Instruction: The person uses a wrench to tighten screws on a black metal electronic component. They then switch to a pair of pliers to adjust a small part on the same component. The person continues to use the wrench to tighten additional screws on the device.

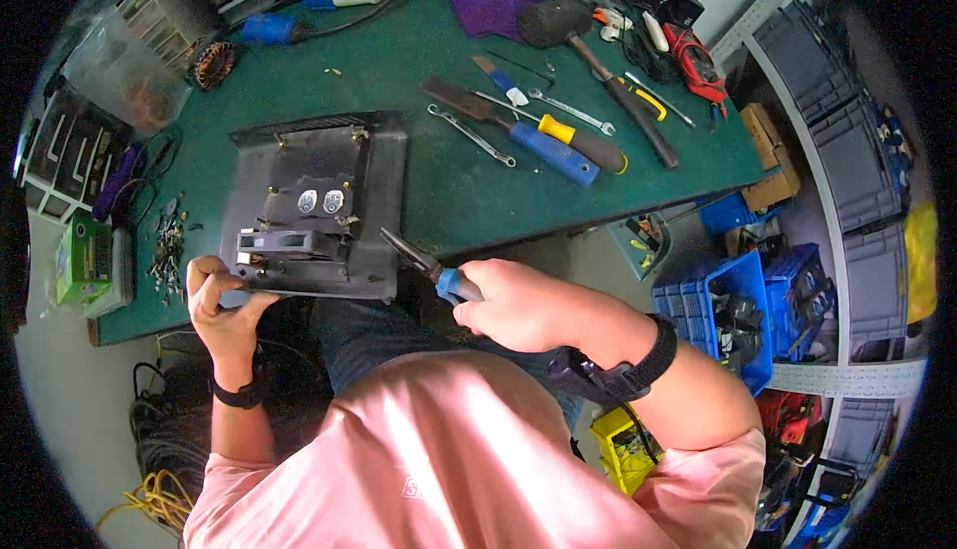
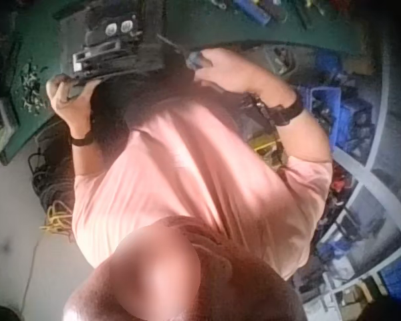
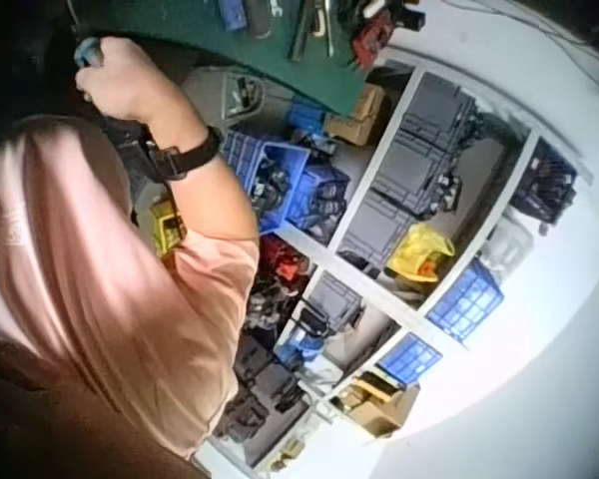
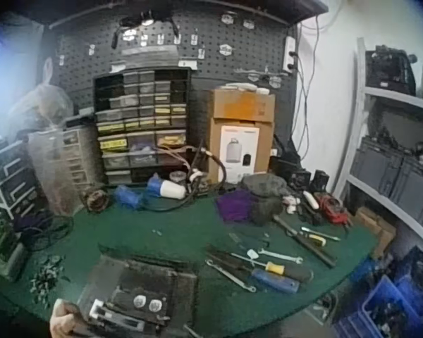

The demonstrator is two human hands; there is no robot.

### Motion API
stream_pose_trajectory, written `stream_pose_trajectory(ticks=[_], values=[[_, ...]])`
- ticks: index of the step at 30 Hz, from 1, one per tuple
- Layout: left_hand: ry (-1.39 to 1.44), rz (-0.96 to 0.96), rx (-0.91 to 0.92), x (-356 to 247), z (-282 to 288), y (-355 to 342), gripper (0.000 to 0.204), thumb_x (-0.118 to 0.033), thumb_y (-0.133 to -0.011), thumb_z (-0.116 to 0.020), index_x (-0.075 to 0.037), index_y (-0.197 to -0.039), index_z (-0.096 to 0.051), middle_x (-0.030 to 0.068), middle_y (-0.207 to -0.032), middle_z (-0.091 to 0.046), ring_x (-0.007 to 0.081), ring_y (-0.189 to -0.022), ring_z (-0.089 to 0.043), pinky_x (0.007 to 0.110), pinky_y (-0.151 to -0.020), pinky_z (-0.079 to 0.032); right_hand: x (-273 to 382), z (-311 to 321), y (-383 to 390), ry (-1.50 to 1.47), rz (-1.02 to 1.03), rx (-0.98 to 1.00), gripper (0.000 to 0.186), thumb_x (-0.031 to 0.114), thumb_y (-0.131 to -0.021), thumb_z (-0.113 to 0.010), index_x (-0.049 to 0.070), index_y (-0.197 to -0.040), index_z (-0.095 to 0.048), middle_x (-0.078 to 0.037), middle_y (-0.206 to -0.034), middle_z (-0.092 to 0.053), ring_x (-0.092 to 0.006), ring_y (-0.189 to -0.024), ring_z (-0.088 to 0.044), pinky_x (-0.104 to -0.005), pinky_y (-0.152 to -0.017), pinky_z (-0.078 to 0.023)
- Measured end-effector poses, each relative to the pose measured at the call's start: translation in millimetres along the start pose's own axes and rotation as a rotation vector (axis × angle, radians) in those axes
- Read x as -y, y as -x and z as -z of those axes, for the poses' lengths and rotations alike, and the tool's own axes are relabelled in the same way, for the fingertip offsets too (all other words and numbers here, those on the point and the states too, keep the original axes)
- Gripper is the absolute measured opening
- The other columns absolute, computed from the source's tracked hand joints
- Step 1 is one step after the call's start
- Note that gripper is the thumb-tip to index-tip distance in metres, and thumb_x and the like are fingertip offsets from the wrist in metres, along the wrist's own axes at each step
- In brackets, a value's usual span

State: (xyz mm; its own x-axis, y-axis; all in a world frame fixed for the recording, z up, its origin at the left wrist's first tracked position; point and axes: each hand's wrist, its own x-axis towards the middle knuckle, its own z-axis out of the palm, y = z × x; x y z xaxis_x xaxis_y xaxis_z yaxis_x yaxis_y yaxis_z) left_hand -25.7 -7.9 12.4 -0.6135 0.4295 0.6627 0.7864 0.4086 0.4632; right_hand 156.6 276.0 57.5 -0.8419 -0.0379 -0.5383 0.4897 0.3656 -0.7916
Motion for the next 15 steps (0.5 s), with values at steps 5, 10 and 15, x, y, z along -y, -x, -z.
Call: stream_pose_trajectory(ticks=[5, 10, 15], values=[[0.028, 0.01, -0.016, -3, -3, 3, 0.047, -0.021, -0.04, -0.088, -0.005, -0.065, -0.052, 0.0065, -0.078, -0.05, 0.0245, -0.075, -0.049, 0.035, -0.068, -0.04, 20, 8, -3, 0.167, 0.017, -0.073, 0.023, 0.017, -0.084, -0.055, -0.005, -0.088, -0.054, -0.023, -0.076, -0.059, -0.0304, -0.07, -0.058, -0.0431, -0.066, -0.045], [-0.073, -0.016, -0.039, -14, -4, 14, 0.05, -0.028, -0.041, -0.088, -0.006, -0.067, -0.051, 0.0059, -0.077, -0.05, 0.0245, -0.074, -0.049, 0.036, -0.069, -0.04, 33, 3, -10, 0.253, -0.037, -0.098, 0.023, 0.016, -0.084, -0.054, -0.007, -0.086, -0.054, -0.026, -0.077, -0.06, -0.0361, -0.071, -0.06, -0.0446, -0.066, -0.046], [-0.051, -0.019, -0.065, -14, -7, 16, 0.05, -0.03, -0.041, -0.088, -0.007, -0.068, -0.052, 0.0052, -0.076, -0.049, 0.0242, -0.074, -0.048, 0.036, -0.07, -0.038, 29, -6, -10, 0.205, -0.08, -0.121, 0.024, 0.016, -0.083, -0.054, -0.007, -0.086, -0.054, -0.027, -0.08, -0.061, -0.0373, -0.075, -0.062, -0.0444, -0.068, -0.046]])
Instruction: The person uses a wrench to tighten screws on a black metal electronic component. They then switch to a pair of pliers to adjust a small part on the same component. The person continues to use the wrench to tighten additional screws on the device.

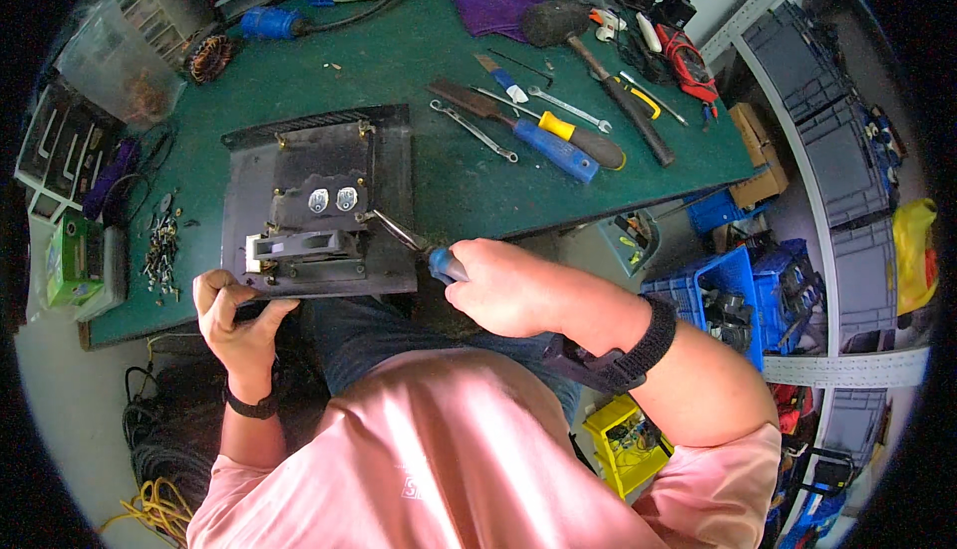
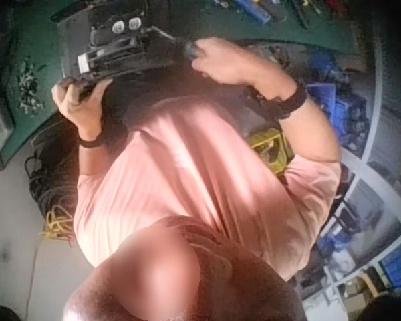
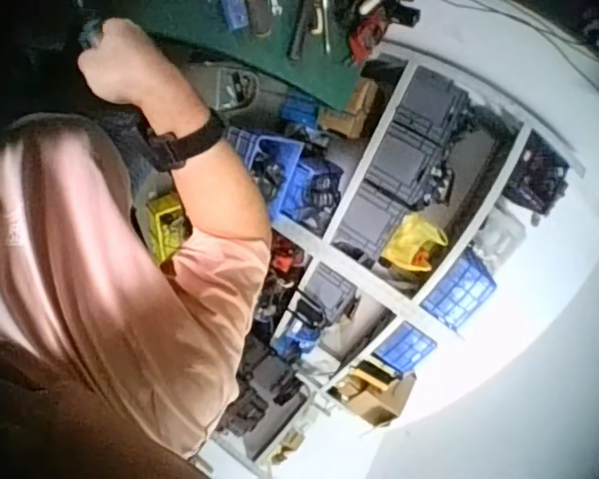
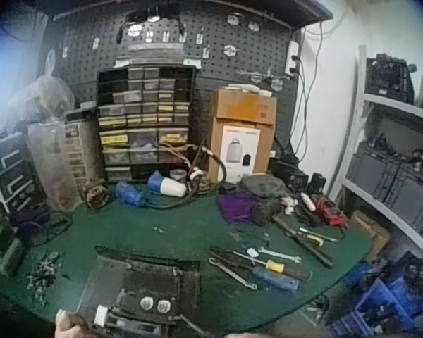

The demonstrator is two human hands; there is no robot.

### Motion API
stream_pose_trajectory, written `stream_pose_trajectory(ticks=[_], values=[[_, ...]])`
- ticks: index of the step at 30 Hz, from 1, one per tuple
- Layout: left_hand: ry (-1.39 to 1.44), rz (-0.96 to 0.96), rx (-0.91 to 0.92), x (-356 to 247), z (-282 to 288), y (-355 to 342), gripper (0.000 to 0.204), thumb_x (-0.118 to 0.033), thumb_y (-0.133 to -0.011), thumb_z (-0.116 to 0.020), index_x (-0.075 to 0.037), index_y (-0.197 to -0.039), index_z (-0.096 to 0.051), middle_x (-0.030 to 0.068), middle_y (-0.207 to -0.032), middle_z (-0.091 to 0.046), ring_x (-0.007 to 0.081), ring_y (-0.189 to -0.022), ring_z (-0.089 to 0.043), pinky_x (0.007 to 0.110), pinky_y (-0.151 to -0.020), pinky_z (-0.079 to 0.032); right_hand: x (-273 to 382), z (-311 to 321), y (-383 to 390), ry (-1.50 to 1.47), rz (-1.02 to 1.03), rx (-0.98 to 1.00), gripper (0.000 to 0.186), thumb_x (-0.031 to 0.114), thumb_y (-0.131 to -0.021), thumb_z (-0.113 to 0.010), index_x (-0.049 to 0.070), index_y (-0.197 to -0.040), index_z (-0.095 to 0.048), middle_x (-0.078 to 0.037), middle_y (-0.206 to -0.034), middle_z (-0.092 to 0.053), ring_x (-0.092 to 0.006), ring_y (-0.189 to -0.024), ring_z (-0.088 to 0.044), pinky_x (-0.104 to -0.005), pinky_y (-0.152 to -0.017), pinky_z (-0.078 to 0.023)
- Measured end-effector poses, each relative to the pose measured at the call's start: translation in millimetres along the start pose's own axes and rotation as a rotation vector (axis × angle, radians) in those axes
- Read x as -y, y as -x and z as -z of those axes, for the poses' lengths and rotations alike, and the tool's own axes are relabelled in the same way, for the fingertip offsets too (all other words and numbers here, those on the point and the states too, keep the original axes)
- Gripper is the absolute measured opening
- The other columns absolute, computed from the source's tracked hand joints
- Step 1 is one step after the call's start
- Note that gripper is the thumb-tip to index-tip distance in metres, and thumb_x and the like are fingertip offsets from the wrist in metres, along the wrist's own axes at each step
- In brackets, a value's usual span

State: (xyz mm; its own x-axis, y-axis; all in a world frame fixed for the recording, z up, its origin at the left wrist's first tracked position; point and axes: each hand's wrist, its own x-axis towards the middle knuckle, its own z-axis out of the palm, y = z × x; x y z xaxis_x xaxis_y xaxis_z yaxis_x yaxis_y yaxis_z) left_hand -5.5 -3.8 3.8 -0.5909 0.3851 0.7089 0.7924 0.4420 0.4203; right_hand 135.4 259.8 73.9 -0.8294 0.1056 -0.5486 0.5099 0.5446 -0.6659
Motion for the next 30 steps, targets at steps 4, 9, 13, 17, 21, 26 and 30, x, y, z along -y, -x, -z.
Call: stream_pose_trajectory(ticks=[4, 9, 13, 17, 21, 26, 30], values=[[-0.015, -0.008, 0.007, -1, 2, 0, 0.048, -0.029, -0.04, -0.088, -0.007, -0.067, -0.055, 0.0049, -0.077, -0.049, 0.0242, -0.074, -0.048, 0.035, -0.07, -0.038, 7, -2, 2, -0.02, -0.014, 0.023, 0.025, 0.017, -0.084, -0.054, -0.007, -0.091, -0.055, -0.028, -0.085, -0.061, -0.0395, -0.08, -0.062, -0.0449, -0.07, -0.047], [-0.026, -0.02, 0.019, -2, 1, 0, 0.047, -0.027, -0.04, -0.088, -0.007, -0.066, -0.055, 0.0057, -0.078, -0.05, 0.0245, -0.076, -0.048, 0.036, -0.071, -0.038, 0, -10, 2, 0.04, -0.014, -0.01, 0.017, 0.016, -0.089, -0.055, 0.0, -0.094, -0.055, -0.01, -0.08, -0.062, -0.0173, -0.072, -0.06, -0.0328, -0.065, -0.049], [-0.049, -0.04, 0.028, -4, 3, 1, 0.048, -0.026, -0.043, -0.088, -0.004, -0.068, -0.053, 0.0074, -0.08, -0.05, 0.025, -0.077, -0.049, 0.036, -0.071, -0.04, 0, -12, 0, 0.017, 0.003, 0.025, 0.02, 0.017, -0.089, -0.056, -0.001, -0.097, -0.055, -0.008, -0.08, -0.062, -0.0164, -0.073, -0.06, -0.0321, -0.065, -0.049], [-0.065, -0.06, 0.034, -3, 3, 3, 0.049, -0.026, -0.043, -0.088, -0.004, -0.069, -0.053, 0.0071, -0.08, -0.05, 0.0253, -0.077, -0.049, 0.037, -0.071, -0.04, 0, -8, -2, -0.262, -0.058, 0.169, 0.021, 0.019, -0.091, -0.057, 0.0, -0.099, -0.054, -0.006, -0.08, -0.06, -0.0142, -0.07, -0.058, -0.0299, -0.062, -0.049], [-0.058, -0.066, 0.033, -3, 2, 2, 0.049, -0.027, -0.043, -0.088, -0.005, -0.07, -0.053, 0.0071, -0.08, -0.05, 0.0253, -0.077, -0.049, 0.036, -0.071, -0.04, -11, -1, -8, -0.497, -0.112, 0.299, 0.023, 0.025, -0.093, -0.056, 0.003, -0.097, -0.054, -0.003, -0.078, -0.058, -0.0109, -0.066, -0.055, -0.0264, -0.057, -0.046], [-0.032, -0.076, 0.021, -2, 1, 3, 0.049, -0.026, -0.043, -0.088, -0.005, -0.07, -0.053, 0.0072, -0.081, -0.05, 0.0252, -0.077, -0.049, 0.035, -0.071, -0.04, -10, 3, -12, -0.443, -0.103, 0.334, 0.031, 0.032, -0.092, -0.057, 0.006, -0.076, -0.052, -0.001, -0.065, -0.05, -0.0101, -0.057, -0.048, -0.0251, -0.048, -0.041], [-0.051, -0.08, 0.04, -1, 2, 4, 0.048, -0.023, -0.042, -0.089, -0.005, -0.07, -0.053, 0.0072, -0.081, -0.051, 0.0249, -0.077, -0.049, 0.036, -0.07, -0.04, -15, -9, -17, -0.148, -0.09, 0.128, 0.035, 0.035, -0.089, -0.058, 0.001, -0.079, -0.055, -0.013, -0.069, -0.058, -0.0235, -0.062, -0.058, -0.0346, -0.057, -0.047]])
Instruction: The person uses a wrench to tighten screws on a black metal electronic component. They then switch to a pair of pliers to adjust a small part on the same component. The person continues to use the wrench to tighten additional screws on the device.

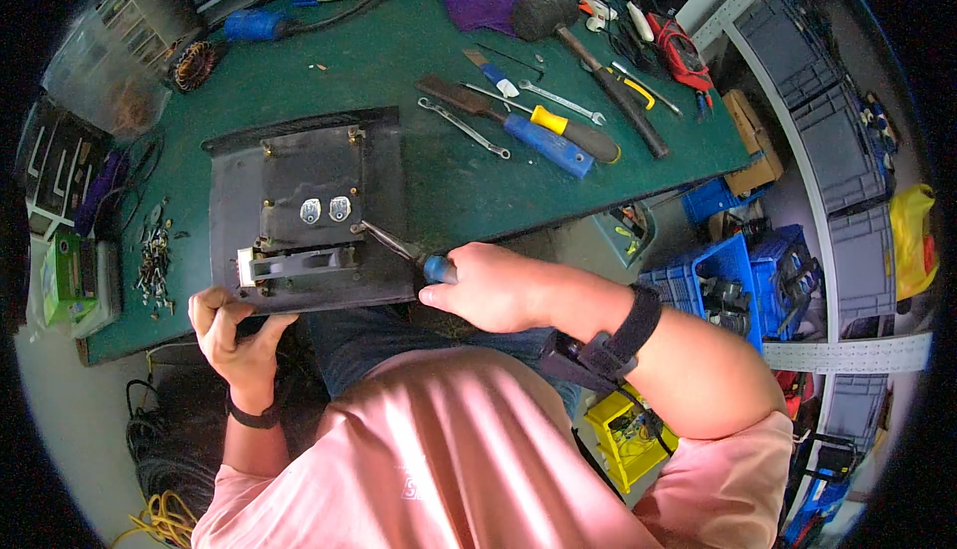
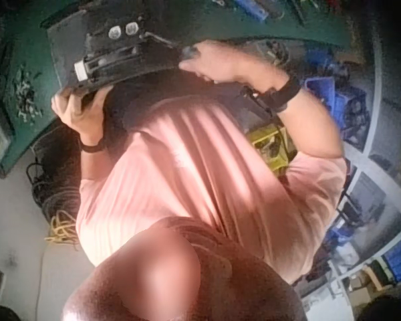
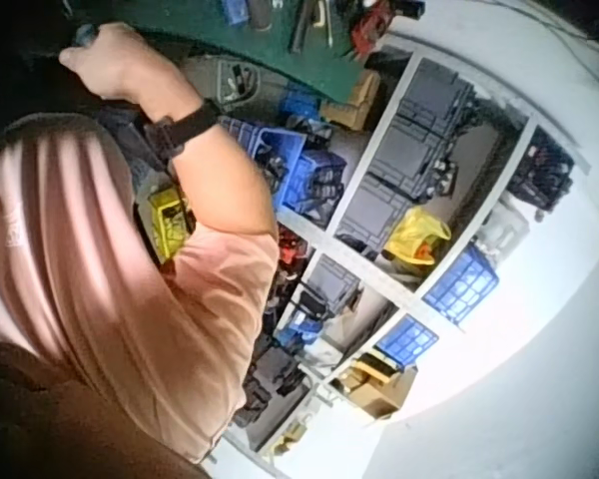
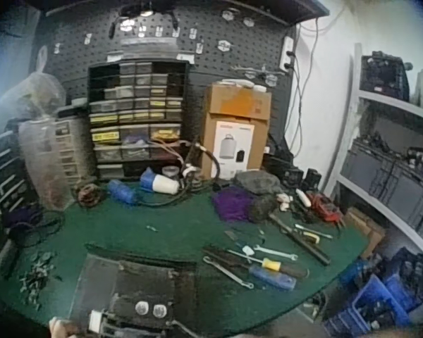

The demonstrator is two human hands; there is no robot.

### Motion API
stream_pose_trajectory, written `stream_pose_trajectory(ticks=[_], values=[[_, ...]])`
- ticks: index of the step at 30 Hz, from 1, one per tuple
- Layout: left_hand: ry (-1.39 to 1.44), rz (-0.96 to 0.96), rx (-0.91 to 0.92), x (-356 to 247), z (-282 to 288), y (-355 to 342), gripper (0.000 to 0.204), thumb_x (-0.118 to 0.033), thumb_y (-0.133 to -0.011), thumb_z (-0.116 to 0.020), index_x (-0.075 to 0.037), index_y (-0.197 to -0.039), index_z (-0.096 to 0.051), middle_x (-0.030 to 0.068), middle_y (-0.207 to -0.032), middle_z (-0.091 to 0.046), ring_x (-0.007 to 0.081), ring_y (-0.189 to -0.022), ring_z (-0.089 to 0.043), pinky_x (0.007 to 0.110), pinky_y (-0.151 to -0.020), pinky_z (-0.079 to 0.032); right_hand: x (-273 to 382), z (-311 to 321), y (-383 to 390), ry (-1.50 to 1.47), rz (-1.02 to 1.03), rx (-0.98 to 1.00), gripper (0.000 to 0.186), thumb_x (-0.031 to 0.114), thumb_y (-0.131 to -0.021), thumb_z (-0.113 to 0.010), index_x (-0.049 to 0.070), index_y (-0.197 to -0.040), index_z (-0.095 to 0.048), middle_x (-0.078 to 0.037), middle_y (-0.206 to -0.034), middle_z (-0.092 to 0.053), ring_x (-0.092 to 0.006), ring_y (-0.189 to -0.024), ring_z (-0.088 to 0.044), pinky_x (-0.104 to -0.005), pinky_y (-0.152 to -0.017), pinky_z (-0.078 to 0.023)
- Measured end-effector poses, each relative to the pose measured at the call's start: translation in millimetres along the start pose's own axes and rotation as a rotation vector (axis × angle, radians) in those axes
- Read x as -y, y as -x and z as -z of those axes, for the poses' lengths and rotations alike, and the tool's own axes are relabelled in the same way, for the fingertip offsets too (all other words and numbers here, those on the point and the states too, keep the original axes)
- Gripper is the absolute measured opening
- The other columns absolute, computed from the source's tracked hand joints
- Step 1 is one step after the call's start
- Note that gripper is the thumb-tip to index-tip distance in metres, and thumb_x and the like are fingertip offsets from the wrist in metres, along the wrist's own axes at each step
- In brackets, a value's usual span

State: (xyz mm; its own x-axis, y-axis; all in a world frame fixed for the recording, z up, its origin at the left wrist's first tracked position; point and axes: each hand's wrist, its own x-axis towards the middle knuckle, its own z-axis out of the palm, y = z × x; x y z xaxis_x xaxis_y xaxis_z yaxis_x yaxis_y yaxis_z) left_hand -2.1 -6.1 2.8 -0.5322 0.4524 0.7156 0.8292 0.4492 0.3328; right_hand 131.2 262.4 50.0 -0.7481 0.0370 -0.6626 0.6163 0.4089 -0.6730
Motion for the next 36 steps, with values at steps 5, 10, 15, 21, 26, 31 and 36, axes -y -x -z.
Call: stream_pose_trajectory(ticks=[5, 10, 15, 21, 26, 31, 36], values=[[0.03, 0.0, -0.023, 1, -2, 1, 0.049, -0.023, -0.042, -0.089, -0.005, -0.07, -0.054, 0.0071, -0.083, -0.051, 0.0248, -0.077, -0.049, 0.036, -0.068, -0.041, 12, -8, 6, 0.273, 0.013, -0.201, 0.034, 0.029, -0.088, -0.058, -0.005, -0.092, -0.057, -0.028, -0.088, -0.062, -0.0395, -0.084, -0.062, -0.0446, -0.076, -0.047], [0.013, -0.01, -0.024, 3, -3, 2, 0.049, -0.024, -0.042, -0.089, -0.005, -0.07, -0.054, 0.0076, -0.084, -0.05, 0.0249, -0.077, -0.049, 0.035, -0.067, -0.041, 7, -15, 8, 0.384, 0.065, -0.39, 0.033, 0.029, -0.088, -0.058, -0.004, -0.091, -0.058, -0.026, -0.085, -0.062, -0.039, -0.08, -0.062, -0.0429, -0.072, -0.049], [0.014, 0.009, -0.039, 3, -4, 2, 0.05, -0.026, -0.039, -0.089, -0.007, -0.07, -0.054, 0.0059, -0.08, -0.051, 0.0245, -0.076, -0.049, 0.036, -0.07, -0.039, 4, 1, -1, -0.014, -0.031, 0.057, 0.034, 0.034, -0.091, -0.057, 0.0, -0.086, -0.058, -0.012, -0.074, -0.063, -0.0209, -0.064, -0.061, -0.0342, -0.058, -0.05], [0.02, -0.011, -0.016, 3, -3, 1, 0.05, -0.025, -0.043, -0.089, -0.004, -0.069, -0.052, 0.0079, -0.083, -0.049, 0.0251, -0.076, -0.048, 0.035, -0.066, -0.04, -15, 4, -13, -0.563, -0.211, 0.406, 0.04, 0.04, -0.093, -0.053, 0.001, -0.085, -0.06, -0.008, -0.072, -0.062, -0.0164, -0.058, -0.061, -0.0297, -0.049, -0.051], [0.029, 0.013, 0.003, 3, -2, -1, 0.051, -0.025, -0.043, -0.088, -0.004, -0.069, -0.05, 0.008, -0.082, -0.048, 0.0247, -0.076, -0.048, 0.034, -0.066, -0.039, -13, 36, 25, -0.662, -0.106, 0.474, 0.035, 0.037, -0.093, -0.055, 0.003, -0.09, -0.059, -0.008, -0.074, -0.063, -0.0174, -0.061, -0.062, -0.0294, -0.051, -0.052], [0.041, 0.077, 0.024, 6, 2, -2, 0.051, -0.026, -0.04, -0.088, -0.006, -0.069, -0.051, 0.007, -0.081, -0.047, 0.0247, -0.075, -0.047, 0.035, -0.067, -0.039, -13, 49, 23, -0.081, -0.078, 0.191, 0.024, 0.024, -0.087, -0.056, 0.0, -0.088, -0.06, -0.012, -0.08, -0.066, -0.0202, -0.067, -0.063, -0.0355, -0.063, -0.052], [0.11, 0.096, 0.003, 13, -1, -8, 0.052, -0.027, -0.037, -0.088, -0.006, -0.068, -0.052, 0.0073, -0.08, -0.047, 0.0244, -0.076, -0.048, 0.035, -0.067, -0.039, 6, 57, 30, 0.478, 0.083, 0.015, 0.032, 0.028, -0.087, -0.058, -0.002, -0.098, -0.058, -0.016, -0.09, -0.065, -0.0297, -0.084, -0.063, -0.0395, -0.076, -0.049]])
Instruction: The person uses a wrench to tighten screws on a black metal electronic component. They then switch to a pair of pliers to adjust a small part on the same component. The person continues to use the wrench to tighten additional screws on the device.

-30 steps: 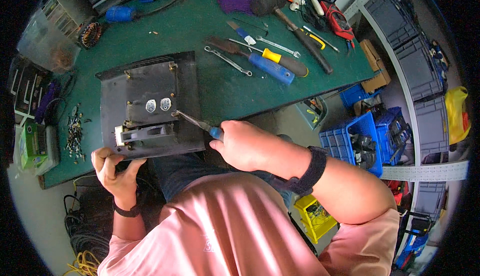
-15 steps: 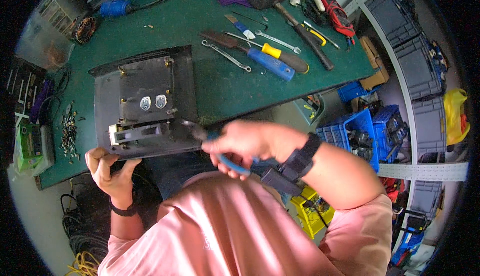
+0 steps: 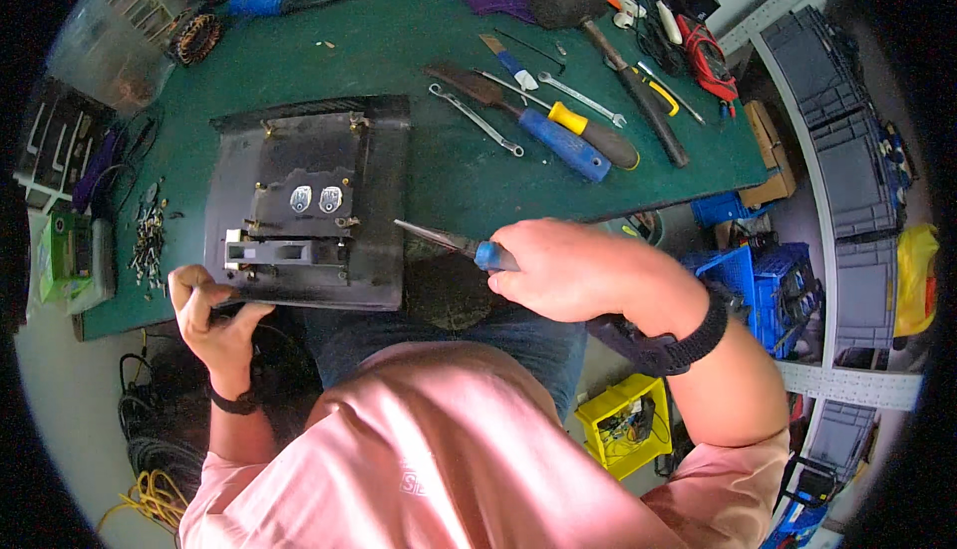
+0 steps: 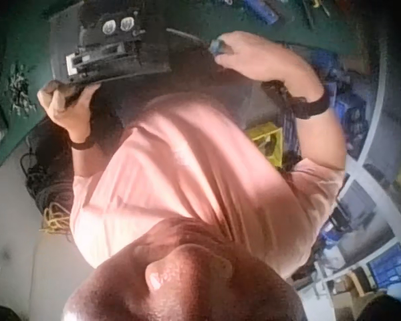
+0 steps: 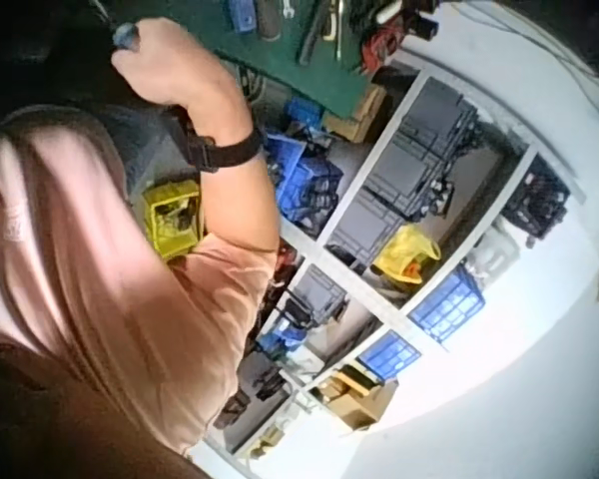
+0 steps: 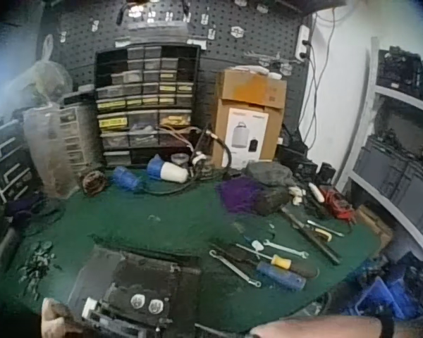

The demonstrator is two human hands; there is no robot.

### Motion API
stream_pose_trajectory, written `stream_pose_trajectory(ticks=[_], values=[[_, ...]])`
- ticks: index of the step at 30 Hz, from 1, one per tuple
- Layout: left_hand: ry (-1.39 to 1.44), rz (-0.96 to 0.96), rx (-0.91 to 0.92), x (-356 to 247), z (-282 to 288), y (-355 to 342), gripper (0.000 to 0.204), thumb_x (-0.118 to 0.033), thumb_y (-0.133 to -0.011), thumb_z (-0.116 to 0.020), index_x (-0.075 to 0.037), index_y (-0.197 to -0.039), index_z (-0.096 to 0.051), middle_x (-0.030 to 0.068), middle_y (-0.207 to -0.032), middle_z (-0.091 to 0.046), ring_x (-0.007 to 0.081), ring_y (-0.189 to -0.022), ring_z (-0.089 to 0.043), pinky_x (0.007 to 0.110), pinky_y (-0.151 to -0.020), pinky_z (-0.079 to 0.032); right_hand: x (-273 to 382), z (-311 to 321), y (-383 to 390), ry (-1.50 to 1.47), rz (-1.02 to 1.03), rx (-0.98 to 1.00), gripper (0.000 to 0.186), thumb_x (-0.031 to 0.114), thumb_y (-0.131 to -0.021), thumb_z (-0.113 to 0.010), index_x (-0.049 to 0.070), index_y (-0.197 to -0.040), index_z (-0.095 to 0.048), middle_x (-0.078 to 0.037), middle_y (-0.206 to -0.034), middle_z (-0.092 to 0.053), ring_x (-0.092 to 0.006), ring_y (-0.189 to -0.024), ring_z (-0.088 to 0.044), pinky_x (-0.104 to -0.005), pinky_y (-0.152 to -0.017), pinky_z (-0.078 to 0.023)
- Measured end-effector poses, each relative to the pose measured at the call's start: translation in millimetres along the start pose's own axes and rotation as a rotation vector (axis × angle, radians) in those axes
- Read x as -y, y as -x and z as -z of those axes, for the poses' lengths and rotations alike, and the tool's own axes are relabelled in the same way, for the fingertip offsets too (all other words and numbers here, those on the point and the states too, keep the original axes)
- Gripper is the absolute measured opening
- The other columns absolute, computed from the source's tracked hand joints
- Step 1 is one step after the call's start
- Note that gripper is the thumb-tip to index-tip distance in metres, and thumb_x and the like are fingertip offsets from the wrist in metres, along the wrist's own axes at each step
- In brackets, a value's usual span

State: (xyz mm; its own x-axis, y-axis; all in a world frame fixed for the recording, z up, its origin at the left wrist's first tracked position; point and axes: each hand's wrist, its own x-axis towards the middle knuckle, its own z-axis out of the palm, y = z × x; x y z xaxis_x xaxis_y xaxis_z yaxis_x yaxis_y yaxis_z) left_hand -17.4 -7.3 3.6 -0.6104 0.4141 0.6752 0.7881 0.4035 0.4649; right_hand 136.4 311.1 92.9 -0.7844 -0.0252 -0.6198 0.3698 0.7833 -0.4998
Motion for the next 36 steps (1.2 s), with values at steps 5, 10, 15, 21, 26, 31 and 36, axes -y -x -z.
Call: stream_pose_trajectory(ticks=[5, 10, 15, 21, 26, 31, 36], values=[[-0.01, -0.003, 0.07, 19, 14, -21, 0.049, -0.029, -0.037, -0.085, -0.004, -0.064, -0.052, 0.0085, -0.081, -0.048, 0.0269, -0.08, -0.049, 0.037, -0.07, -0.039, 18, 29, 0, 0.318, -0.01, -0.083, 0.033, 0.031, -0.085, -0.058, 0.0, -0.098, -0.06, -0.022, -0.094, -0.062, -0.038, -0.096, -0.058, -0.0448, -0.084, -0.046], [0.001, -0.085, 0.159, 35, 22, -48, 0.046, -0.027, -0.039, -0.085, -0.004, -0.067, -0.056, 0.011, -0.094, -0.053, 0.0303, -0.091, -0.05, 0.04, -0.08, -0.04, 18, 28, -15, 0.451, 0.08, -0.076, 0.032, 0.033, -0.086, -0.056, 0.003, -0.094, -0.063, -0.022, -0.095, -0.064, -0.0392, -0.094, -0.06, -0.0471, -0.082, -0.048], [-0.231, 0.099, -0.06, -2, 25, -36, 0.046, -0.025, -0.056, -0.083, -0.002, -0.087, -0.057, 0.0124, -0.101, -0.054, 0.0295, -0.098, -0.054, 0.038, -0.086, -0.043, 11, 35, -37, 0.402, 0.171, 0.008, 0.033, 0.033, -0.086, -0.057, 0.0, -0.092, -0.063, -0.025, -0.09, -0.064, -0.0415, -0.089, -0.061, -0.0469, -0.077, -0.048], [1.135, 1.282, 0.335, -70, 12, 36, 0.044, -0.041, -0.093, -0.053, -0.003, -0.116, -0.05, 0.0143, -0.106, -0.058, 0.0272, -0.083, -0.064, 0.04, -0.076, -0.052, 17, 43, -45, 0.358, 0.257, -0.003, 0.031, 0.028, -0.085, -0.059, -0.002, -0.09, -0.061, -0.026, -0.086, -0.063, -0.0423, -0.085, -0.061, -0.047, -0.074, -0.047], [1.213, 1.381, 0.368, -80, -17, 25, 0.053, -0.048, -0.089, -0.058, -0.002, -0.115, -0.053, 0.0154, -0.106, -0.061, 0.0292, -0.089, -0.064, 0.042, -0.078, -0.052, 17, 38, -47, 0.37, 0.267, -0.071, 0.031, 0.028, -0.084, -0.059, -0.002, -0.09, -0.061, -0.026, -0.087, -0.063, -0.0427, -0.086, -0.06, -0.047, -0.074, -0.047], [1.212, 1.465, 0.313, -94, -30, 2, 0.039, -0.037, -0.086, -0.066, -0.002, -0.101, -0.058, 0.0139, -0.093, -0.064, 0.028, -0.083, -0.065, 0.041, -0.076, -0.053, 29, 37, -40, 0.463, 0.206, -0.05, 0.031, 0.029, -0.085, -0.059, 0.0, -0.094, -0.061, -0.025, -0.09, -0.063, -0.0416, -0.088, -0.06, -0.0463, -0.074, -0.047], [1.279, 1.412, 0.272, -78, -30, 8, 0.02, -0.011, -0.084, -0.059, 0.001, -0.1, -0.059, 0.0141, -0.087, -0.065, 0.0267, -0.072, -0.066, 0.039, -0.07, -0.056, 33, 44, -38, 0.518, 0.172, -0.058, 0.032, 0.029, -0.086, -0.06, 0.002, -0.102, -0.06, -0.023, -0.094, -0.063, -0.0396, -0.092, -0.059, -0.0438, -0.077, -0.047]])
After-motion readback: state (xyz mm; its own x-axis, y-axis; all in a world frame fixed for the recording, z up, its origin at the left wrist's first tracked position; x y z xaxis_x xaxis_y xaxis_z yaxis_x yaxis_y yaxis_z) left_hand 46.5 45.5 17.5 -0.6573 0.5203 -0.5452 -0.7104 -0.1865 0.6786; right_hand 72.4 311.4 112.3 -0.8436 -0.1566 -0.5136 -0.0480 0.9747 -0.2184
